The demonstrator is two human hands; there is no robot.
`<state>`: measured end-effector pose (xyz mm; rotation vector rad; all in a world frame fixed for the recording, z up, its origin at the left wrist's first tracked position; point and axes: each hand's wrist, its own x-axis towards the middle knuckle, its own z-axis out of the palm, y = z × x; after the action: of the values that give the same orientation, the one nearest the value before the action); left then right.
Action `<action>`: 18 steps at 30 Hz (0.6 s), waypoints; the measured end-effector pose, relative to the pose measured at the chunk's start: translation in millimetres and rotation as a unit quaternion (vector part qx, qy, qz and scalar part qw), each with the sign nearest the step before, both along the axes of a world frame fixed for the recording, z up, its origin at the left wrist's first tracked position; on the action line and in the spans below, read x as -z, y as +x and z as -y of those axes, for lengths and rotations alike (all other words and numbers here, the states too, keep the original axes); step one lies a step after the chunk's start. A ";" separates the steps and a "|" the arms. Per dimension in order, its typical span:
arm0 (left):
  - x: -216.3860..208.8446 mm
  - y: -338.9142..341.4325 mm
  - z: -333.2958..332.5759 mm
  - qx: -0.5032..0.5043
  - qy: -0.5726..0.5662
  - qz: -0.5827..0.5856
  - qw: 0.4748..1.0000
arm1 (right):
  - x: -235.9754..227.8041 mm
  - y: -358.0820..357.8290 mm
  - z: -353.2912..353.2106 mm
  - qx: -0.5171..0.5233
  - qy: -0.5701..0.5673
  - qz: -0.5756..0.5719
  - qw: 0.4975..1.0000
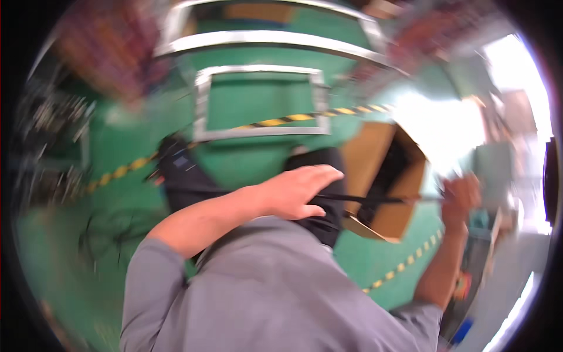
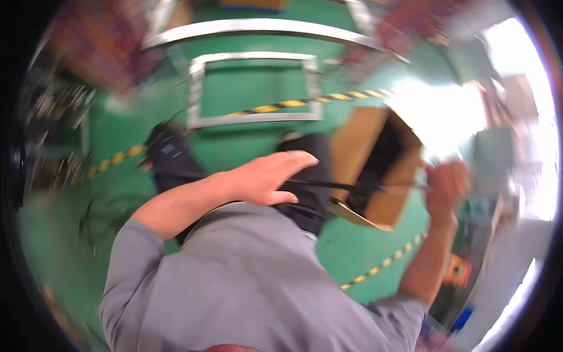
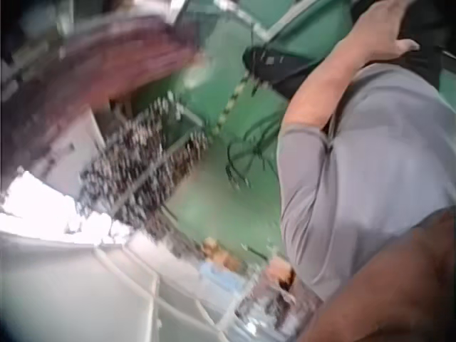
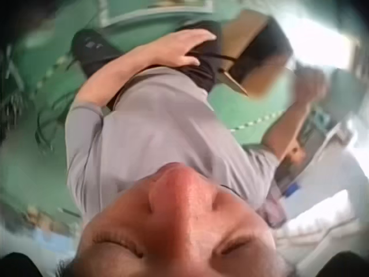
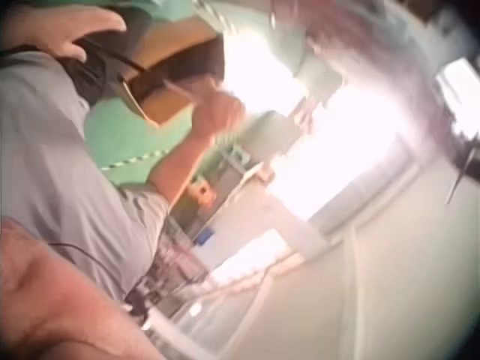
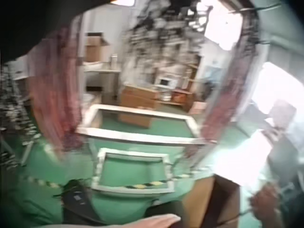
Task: Assemble multi-colored wires into a protective sleeve to create wire harnesses.
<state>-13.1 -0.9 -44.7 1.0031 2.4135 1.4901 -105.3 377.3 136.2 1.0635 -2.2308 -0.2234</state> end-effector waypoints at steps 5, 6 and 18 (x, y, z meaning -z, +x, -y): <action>-88.7 -45.6 -74.8 0.039 0.138 -0.009 0.990 | -54.1 16.3 100.2 -0.034 -0.005 0.006 0.999; -98.8 -53.0 -85.9 0.074 0.191 0.062 0.977 | -59.0 19.4 101.6 -0.021 -0.005 -0.006 1.000; -81.9 -45.0 -107.7 0.034 0.429 0.299 0.852 | 8.3 39.8 70.8 0.007 -0.672 0.292 0.680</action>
<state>-58.2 106.8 37.2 0.5438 1.2460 2.4475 -65.4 306.5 127.9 0.2095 -2.0038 1.7199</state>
